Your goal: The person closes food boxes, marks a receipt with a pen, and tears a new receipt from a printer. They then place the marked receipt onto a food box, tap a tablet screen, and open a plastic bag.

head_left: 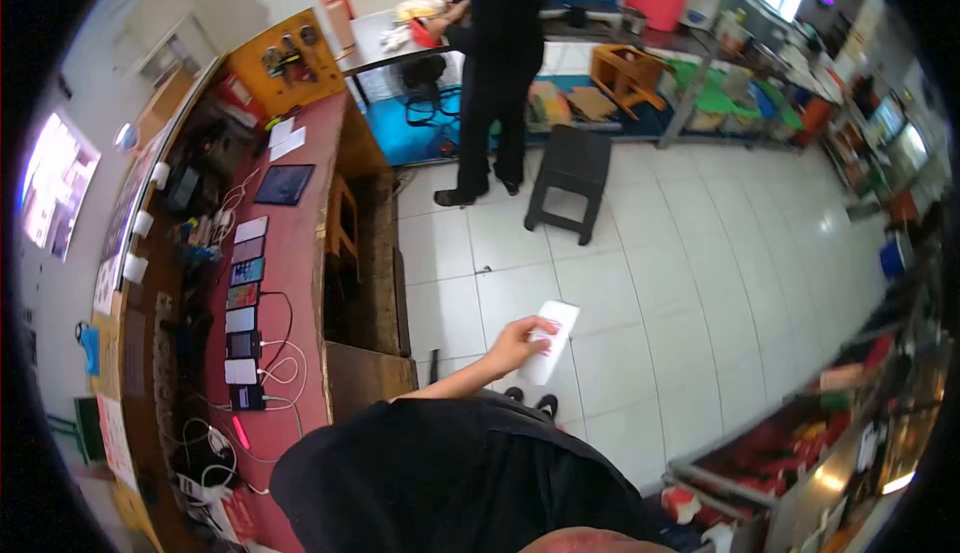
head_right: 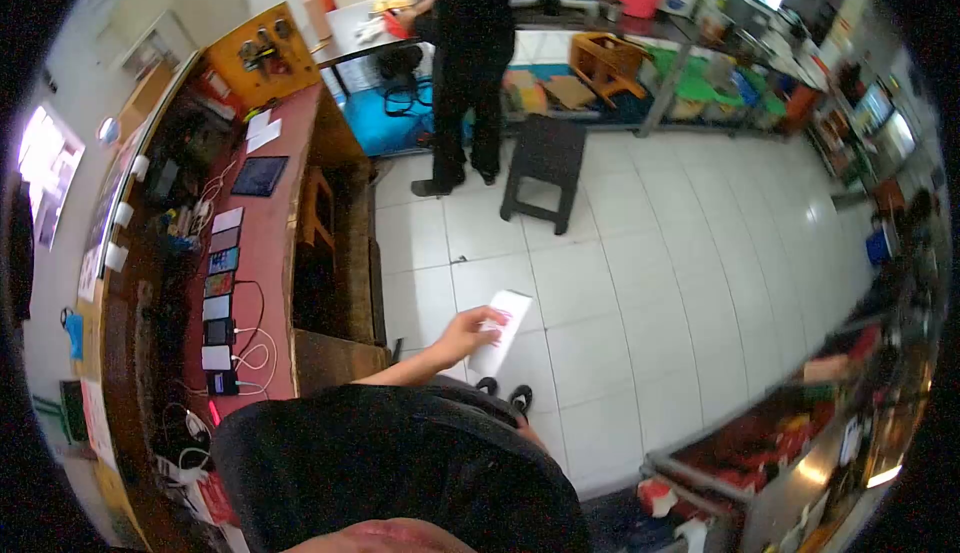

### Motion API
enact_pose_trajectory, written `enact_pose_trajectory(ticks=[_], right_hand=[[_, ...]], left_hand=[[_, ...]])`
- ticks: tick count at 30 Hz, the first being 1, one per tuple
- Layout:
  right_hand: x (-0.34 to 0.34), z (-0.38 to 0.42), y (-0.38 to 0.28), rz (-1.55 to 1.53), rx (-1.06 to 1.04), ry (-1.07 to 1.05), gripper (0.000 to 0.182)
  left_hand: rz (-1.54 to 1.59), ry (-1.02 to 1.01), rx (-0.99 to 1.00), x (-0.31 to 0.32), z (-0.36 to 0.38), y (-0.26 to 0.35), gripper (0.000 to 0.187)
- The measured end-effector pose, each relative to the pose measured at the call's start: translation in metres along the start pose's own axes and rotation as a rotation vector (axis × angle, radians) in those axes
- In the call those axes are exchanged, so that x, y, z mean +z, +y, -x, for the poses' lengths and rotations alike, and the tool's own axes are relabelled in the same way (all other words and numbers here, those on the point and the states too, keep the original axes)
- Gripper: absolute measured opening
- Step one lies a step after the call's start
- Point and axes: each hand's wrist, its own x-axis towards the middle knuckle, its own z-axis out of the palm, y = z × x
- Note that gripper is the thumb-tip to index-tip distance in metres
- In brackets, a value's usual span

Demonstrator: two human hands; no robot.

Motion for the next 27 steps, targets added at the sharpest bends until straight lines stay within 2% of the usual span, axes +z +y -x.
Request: enact_pose_trajectory(ticks=[1, 2, 3, 4, 6, 7, 8, 9, 10, 11, 12, 13, 15, 16, 17, 18, 19, 22, 23, 25, 27], right_hand=[[0.004, -0.040, -0.026, 0.124, -0.225, -0.080, 0.048], [0.009, -0.082, -0.053, 0.253, -0.536, -0.117, 0.049], [0.008, -0.120, -0.076, 0.368, -0.818, -0.126, 0.049], [0.003, -0.158, -0.096, 0.473, -1.035, -0.101, 0.049], [-0.083, -0.138, -0.203, 0.780, -0.524, -0.129, 0.057], [-0.130, -0.121, -0.263, 0.967, -0.283, -0.172, 0.061], [-0.137, -0.178, -0.291, 1.134, -0.428, -0.296, 0.061], [-0.142, -0.210, -0.332, 0.953, -0.523, -0.220, 0.061], [-0.147, -0.235, -0.389, 0.936, -0.659, -0.204, 0.062], [-0.149, -0.250, -0.447, 0.826, -0.943, -0.065, 0.059], [-0.160, -0.238, -0.521, 0.757, -1.080, -0.103, 0.057], [-0.158, -0.251, -0.584, 0.631, -1.253, -0.080, 0.057], [-0.147, -0.271, -0.703, 0.428, -1.474, 0.027, 0.055], [-0.159, -0.237, -0.762, 0.371, -1.261, -0.118, 0.058], [-0.153, -0.245, -0.805, 0.316, -1.366, 0.037, 0.062], [-0.152, -0.243, -0.842, 0.214, -1.476, 0.092, 0.065], [-0.153, -0.240, -0.882, 0.190, -1.414, 0.099, 0.068], [-0.164, -0.256, -0.980, 0.194, -1.449, 0.150, 0.077], [-0.171, -0.251, -1.005, 0.204, -1.348, 0.208, 0.073], [-0.180, -0.301, -1.073, 0.203, -1.466, 0.229, 0.074], [-0.197, -0.321, -1.129, 0.195, -1.300, 0.253, 0.075]], left_hand=[[-0.013, 0.113, -0.014, -0.021, -0.001, 0.003, 0.027], [-0.014, 0.239, -0.022, -0.040, -0.001, 0.013, 0.026], [-0.013, 0.368, -0.035, -0.056, -0.001, 0.021, 0.025], [-0.006, 0.411, -0.021, -0.075, -0.002, 0.023, 0.025], [-0.006, 0.691, 0.011, -0.112, 0.000, 0.020, 0.031], [-0.004, 0.792, 0.118, -0.125, 0.002, 0.025, 0.034], [0.056, 0.883, 0.117, -0.133, 0.008, 0.036, 0.036], [0.114, 0.969, 0.126, -0.143, 0.012, 0.046, 0.039], [0.095, 1.054, 0.202, -0.155, 0.015, 0.048, 0.041], [0.073, 1.137, 0.276, -0.165, 0.020, 0.048, 0.043], [0.090, 1.227, 0.300, -0.172, 0.024, 0.054, 0.046], [0.144, 1.285, 0.339, -0.181, 0.027, 0.058, 0.049], [0.204, 1.380, 0.400, -0.200, 0.033, 0.062, 0.051], [0.189, 1.437, 0.403, -0.215, 0.035, 0.061, 0.052], [0.183, 1.450, 0.397, -0.226, 0.039, 0.067, 0.052], [0.166, 1.485, 0.420, -0.237, 0.042, 0.073, 0.053], [0.156, 1.516, 0.445, -0.249, 0.041, 0.078, 0.053], [0.151, 1.592, 0.535, -0.280, 0.040, 0.092, 0.057], [0.157, 1.616, 0.563, -0.293, 0.040, 0.095, 0.058], [0.181, 1.661, 0.604, -0.315, 0.037, 0.098, 0.061], [0.197, 1.724, 0.605, -0.339, 0.031, 0.093, 0.062]])
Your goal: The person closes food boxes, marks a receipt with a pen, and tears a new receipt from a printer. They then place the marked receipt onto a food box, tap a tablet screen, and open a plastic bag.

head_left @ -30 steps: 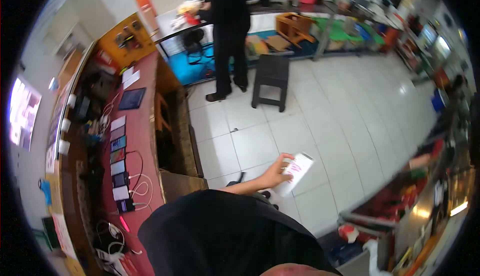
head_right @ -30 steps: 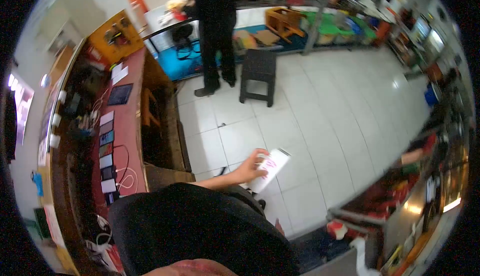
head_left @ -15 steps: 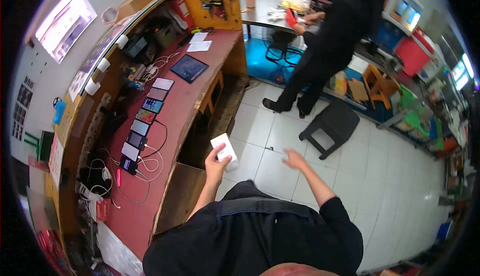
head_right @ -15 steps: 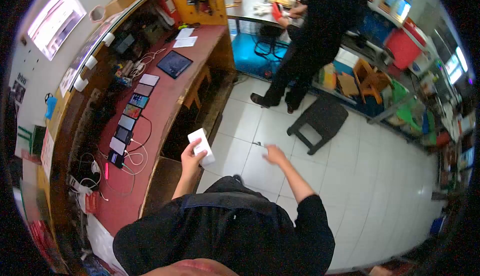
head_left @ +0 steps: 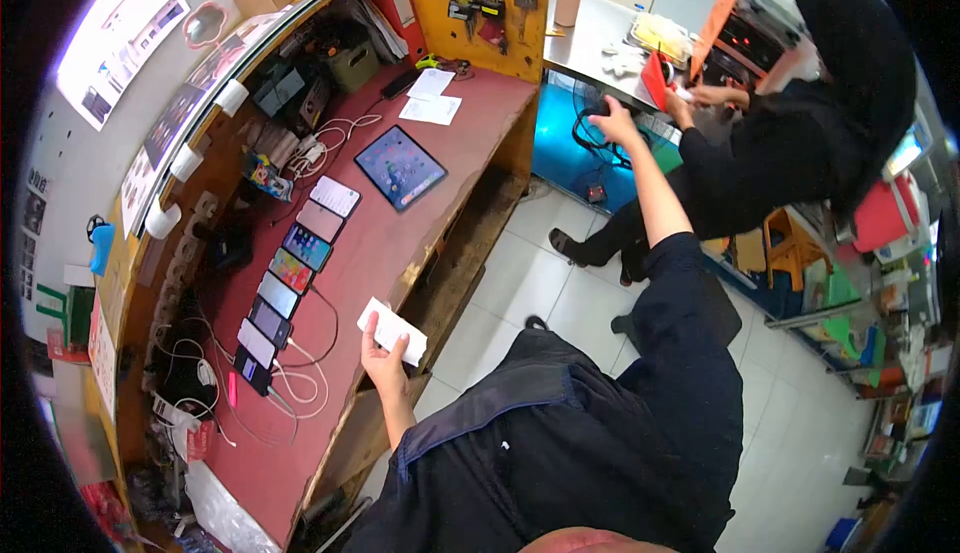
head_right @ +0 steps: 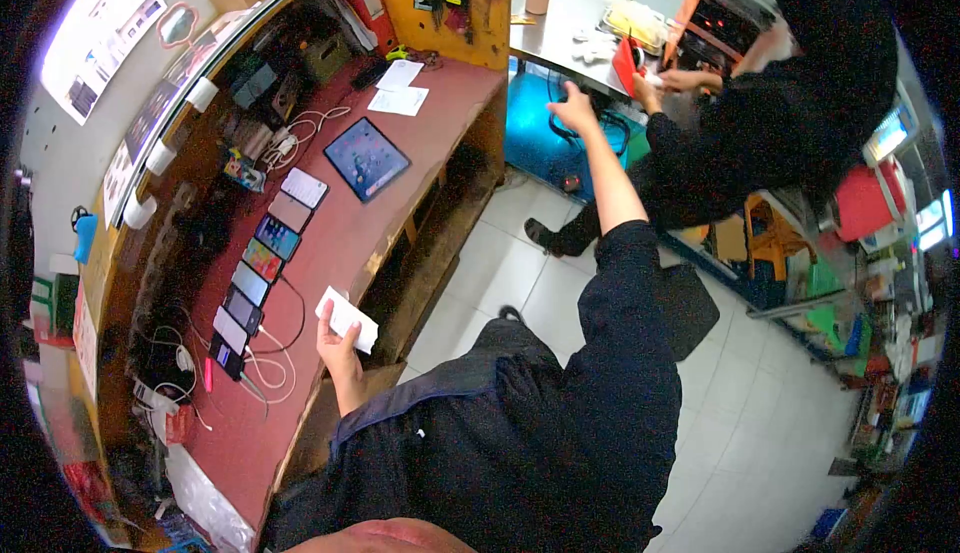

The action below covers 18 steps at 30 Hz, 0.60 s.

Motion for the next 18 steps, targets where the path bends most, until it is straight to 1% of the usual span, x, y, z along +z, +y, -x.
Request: enact_pose_trajectory(ticks=[2, 3, 4, 6, 7, 8, 10, 12, 13, 14, 16, 18], right_hand=[[-0.016, -0.045, -0.002, -0.128, 0.169, -0.012, 0.078], [-0.021, -0.074, 0.001, -0.117, 0.247, -0.021, 0.082], [-0.023, -0.099, 0.008, -0.131, 0.275, 0.007, 0.076], [-0.022, -0.154, 0.029, 0.016, 0.249, 0.137, 0.070], [-0.025, -0.180, 0.041, 0.041, 0.262, 0.147, 0.066], [-0.016, -0.220, 0.073, 0.137, 0.241, 0.183, 0.066], [-0.027, -0.260, 0.093, 0.116, 0.254, 0.170, 0.062], [-0.033, -0.306, 0.123, 0.111, 0.200, 0.110, 0.059], [-0.037, -0.307, 0.112, 0.160, 0.349, 0.213, 0.056], [-0.048, -0.305, 0.104, 0.130, 0.338, 0.209, 0.050], [-0.052, -0.339, 0.137, 0.399, 0.431, -0.035, 0.051], [-0.038, -0.358, 0.180, 0.219, 0.572, 0.039, 0.047]], left_hand=[[-0.042, 0.057, -0.018, 0.013, -0.018, -0.010, 0.063], [-0.037, 0.090, -0.021, 0.021, -0.029, -0.019, 0.063], [-0.034, 0.112, -0.023, 0.029, -0.041, -0.026, 0.063], [-0.039, 0.140, -0.021, 0.055, -0.064, -0.037, 0.063], [-0.062, 0.140, 0.007, 0.073, -0.076, -0.037, 0.062], [-0.061, 0.154, 0.021, 0.096, -0.088, -0.031, 0.062], [-0.078, 0.207, 0.049, 0.127, -0.119, -0.035, 0.062], [-0.113, 0.214, 0.027, 0.149, -0.157, -0.040, 0.061], [-0.117, 0.212, 0.005, 0.158, -0.173, -0.042, 0.061], [-0.124, 0.213, -0.020, 0.165, -0.185, -0.043, 0.061], [-0.139, 0.209, -0.028, 0.190, -0.209, -0.038, 0.062], [-0.243, 0.168, -0.044, 0.215, -0.225, -0.023, 0.062]])
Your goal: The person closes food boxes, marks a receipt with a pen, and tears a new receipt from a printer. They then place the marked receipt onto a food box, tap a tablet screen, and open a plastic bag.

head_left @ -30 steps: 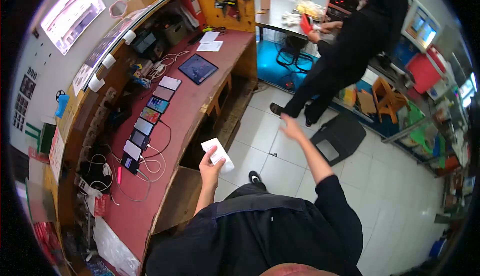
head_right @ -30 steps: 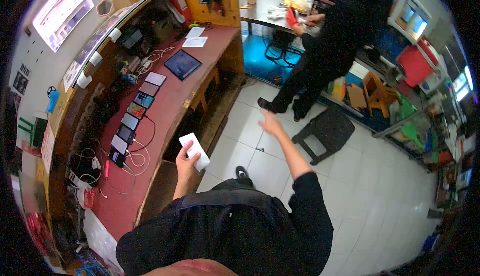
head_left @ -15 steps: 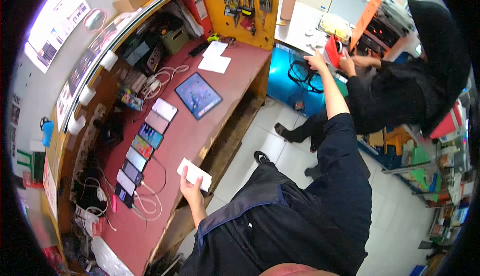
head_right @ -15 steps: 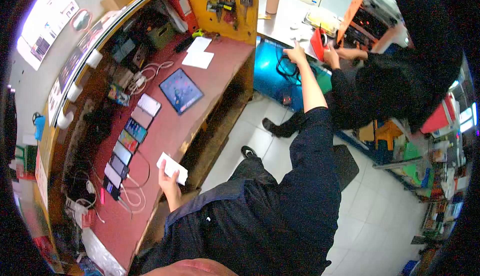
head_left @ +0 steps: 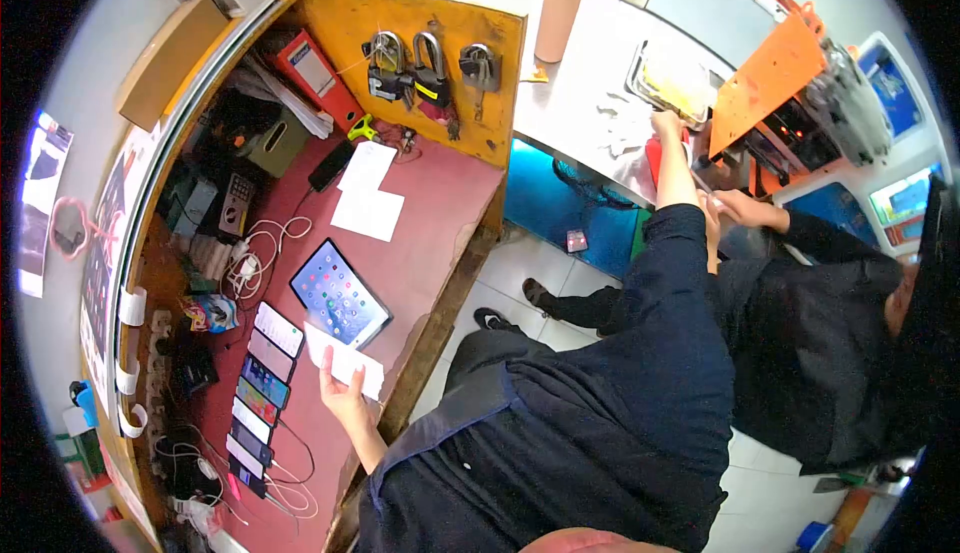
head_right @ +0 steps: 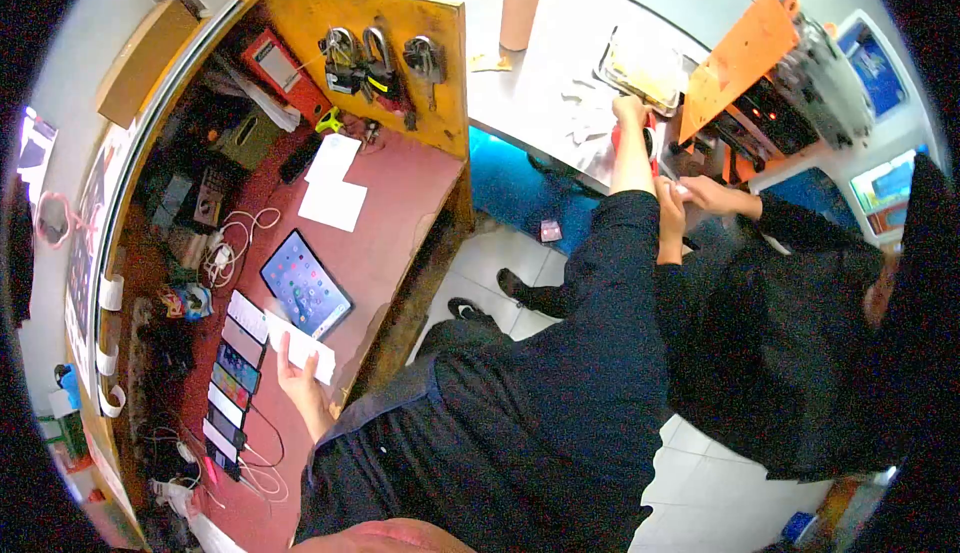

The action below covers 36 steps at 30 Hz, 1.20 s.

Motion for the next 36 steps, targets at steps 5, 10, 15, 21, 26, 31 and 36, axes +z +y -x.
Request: enact_pose_trajectory(ticks=[5, 10, 15, 21, 26, 31, 36], right_hand=[[-0.004, 0.002, 0.004, 0.306, -0.060, 0.399, 0.040], [-0.027, 0.025, -0.015, 0.347, -0.724, 0.654, 0.030], [-0.075, 0.248, -0.137, -0.237, -1.333, 1.116, 0.013], [-0.002, 0.513, -0.204, -1.707, -1.216, -0.531, 0.034], [0.018, 0.776, -0.123, -1.175, -0.987, -1.976, 0.021], [-0.027, 0.937, -0.026, -0.754, -1.004, -2.797, 0.009], [-0.035, 1.033, 0.027, -0.919, -1.490, -2.805, 0.011]], left_hand=[[0.057, 0.020, 0.026, 0.005, -0.016, 0.001, 0.060], [-0.146, 0.172, 0.117, -0.017, -0.006, 0.015, 0.062], [-0.059, 0.289, 0.300, -0.058, 0.056, 0.045, 0.063], [0.124, 0.448, 0.312, -0.114, 0.194, 0.065, 0.074], [-0.029, 0.687, 0.343, -0.159, 0.324, 0.081, 0.088], [0.011, 0.931, 0.381, -0.191, 0.414, 0.082, 0.090], [-0.088, 1.213, 0.406, -0.246, 0.473, 0.078, 0.091]])
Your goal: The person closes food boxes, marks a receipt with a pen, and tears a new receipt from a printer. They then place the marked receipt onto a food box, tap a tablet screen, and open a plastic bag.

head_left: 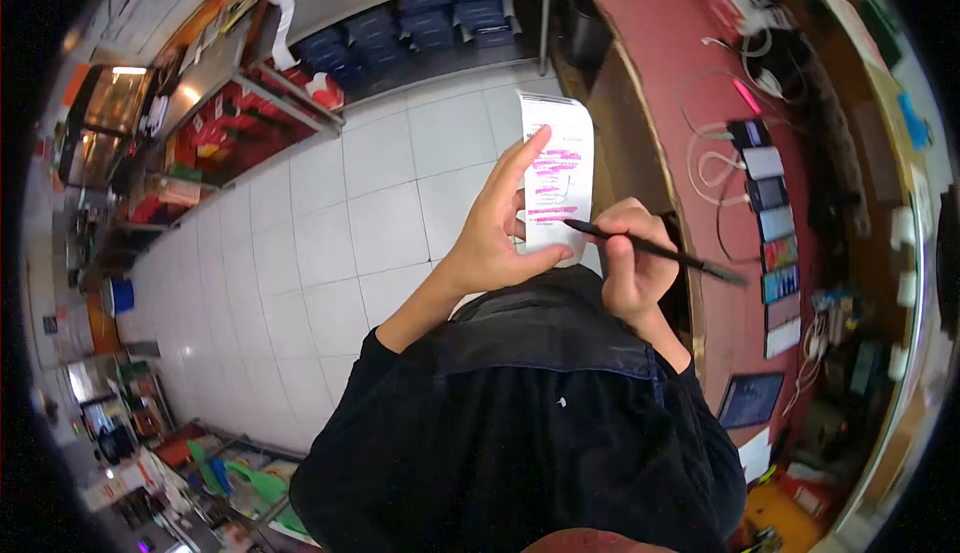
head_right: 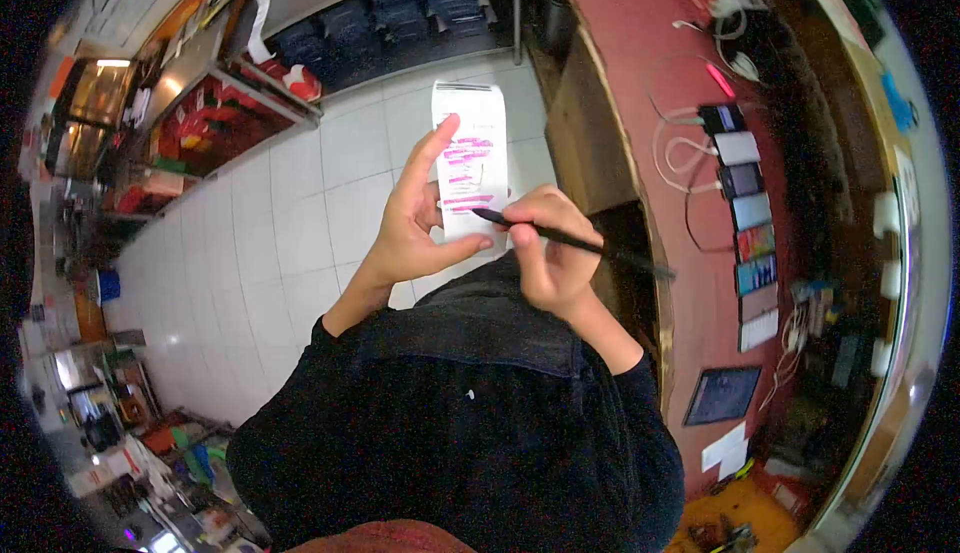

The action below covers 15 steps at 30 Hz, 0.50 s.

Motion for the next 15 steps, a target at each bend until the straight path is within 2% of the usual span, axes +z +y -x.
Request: enact_pose_trajectory(ticks=[2, 4, 6, 8, 9, 11, 15], right_hand=[[0.000, -0.024, 0.015, 0.168, -0.153, -0.129, 0.010], [0.017, -0.062, 0.047, 0.209, -0.277, -0.176, 0.013], [0.026, -0.098, 0.081, 0.239, -0.308, -0.201, 0.017], [0.030, -0.135, 0.114, 0.266, -0.322, -0.235, 0.018], [0.022, -0.144, 0.119, 0.293, -0.335, -0.267, 0.020], [0.035, -0.191, 0.153, 0.291, -0.338, -0.261, 0.020], [0.042, -0.277, 0.208, 0.267, -0.347, -0.263, 0.020]], left_hand=[[0.064, 0.076, 0.031, -0.010, -0.017, -0.014, 0.089], [0.044, 0.115, 0.053, -0.046, -0.050, -0.023, 0.089], [0.017, 0.139, 0.087, -0.074, -0.086, -0.032, 0.088], [-0.013, 0.163, 0.039, -0.098, -0.124, -0.036, 0.087], [-0.011, 0.158, 0.042, -0.095, -0.136, -0.039, 0.087], [-0.143, 0.185, 0.088, -0.129, -0.181, -0.045, 0.086], [-0.192, 0.213, 0.045, -0.177, -0.258, -0.046, 0.086]])
